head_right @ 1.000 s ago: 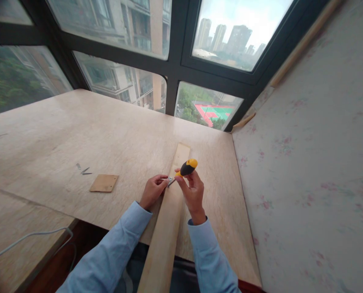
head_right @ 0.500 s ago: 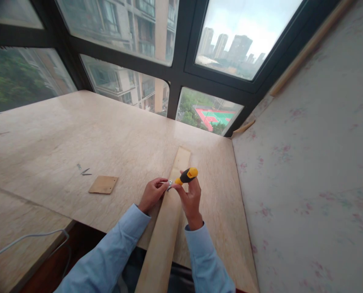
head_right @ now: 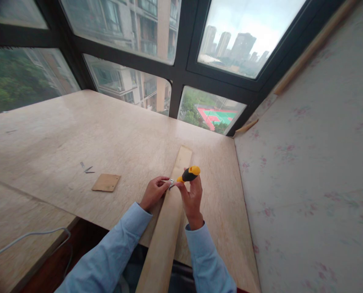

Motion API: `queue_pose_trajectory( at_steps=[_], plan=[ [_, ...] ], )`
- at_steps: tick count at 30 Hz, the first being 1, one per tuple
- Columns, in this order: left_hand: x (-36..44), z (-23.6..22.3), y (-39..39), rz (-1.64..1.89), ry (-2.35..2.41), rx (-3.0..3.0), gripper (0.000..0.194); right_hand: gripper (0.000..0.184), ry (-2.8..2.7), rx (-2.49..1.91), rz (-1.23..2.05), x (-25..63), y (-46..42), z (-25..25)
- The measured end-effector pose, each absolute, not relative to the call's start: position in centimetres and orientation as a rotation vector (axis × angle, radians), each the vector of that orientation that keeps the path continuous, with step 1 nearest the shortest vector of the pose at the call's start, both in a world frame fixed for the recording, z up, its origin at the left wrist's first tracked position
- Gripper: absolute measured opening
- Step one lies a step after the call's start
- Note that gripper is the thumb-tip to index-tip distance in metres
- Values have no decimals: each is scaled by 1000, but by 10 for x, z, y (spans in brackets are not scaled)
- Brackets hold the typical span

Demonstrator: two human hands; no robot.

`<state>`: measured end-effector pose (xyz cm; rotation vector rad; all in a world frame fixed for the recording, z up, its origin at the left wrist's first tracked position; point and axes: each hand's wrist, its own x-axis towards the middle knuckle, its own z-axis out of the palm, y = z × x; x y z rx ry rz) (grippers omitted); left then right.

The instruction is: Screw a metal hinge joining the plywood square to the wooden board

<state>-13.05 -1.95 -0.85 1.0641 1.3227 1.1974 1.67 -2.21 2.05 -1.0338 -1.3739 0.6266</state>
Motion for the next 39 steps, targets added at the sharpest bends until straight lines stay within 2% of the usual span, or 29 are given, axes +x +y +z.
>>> queue_pose_trajectory(
  at_steps=[6, 12, 20, 27, 33, 39],
  plan=[
    [-130, -13, -19, 1217, 1336, 1093, 30, 27, -1363, -985, 744, 11, -30, 36],
    [-130, -20, -18, 1223, 1346, 1130, 30, 35, -1357, -915, 720, 9, -28, 37],
    [-131, -20, -20, 1240, 1347, 1162, 29, 27, -1249, -899, 853, 9, -28, 42],
    [-131, -18, -21, 1240, 1369, 1188, 29, 41, -1349, -924, 712, 14, -24, 38],
    [-131, -19, -21, 1240, 1359, 1187, 30, 27, -1361, -961, 774, 17, -26, 41],
    [-131, -19, -21, 1241, 1358, 1191, 31, 33, -1438, -921, 684, 15, -25, 39]
  ],
)
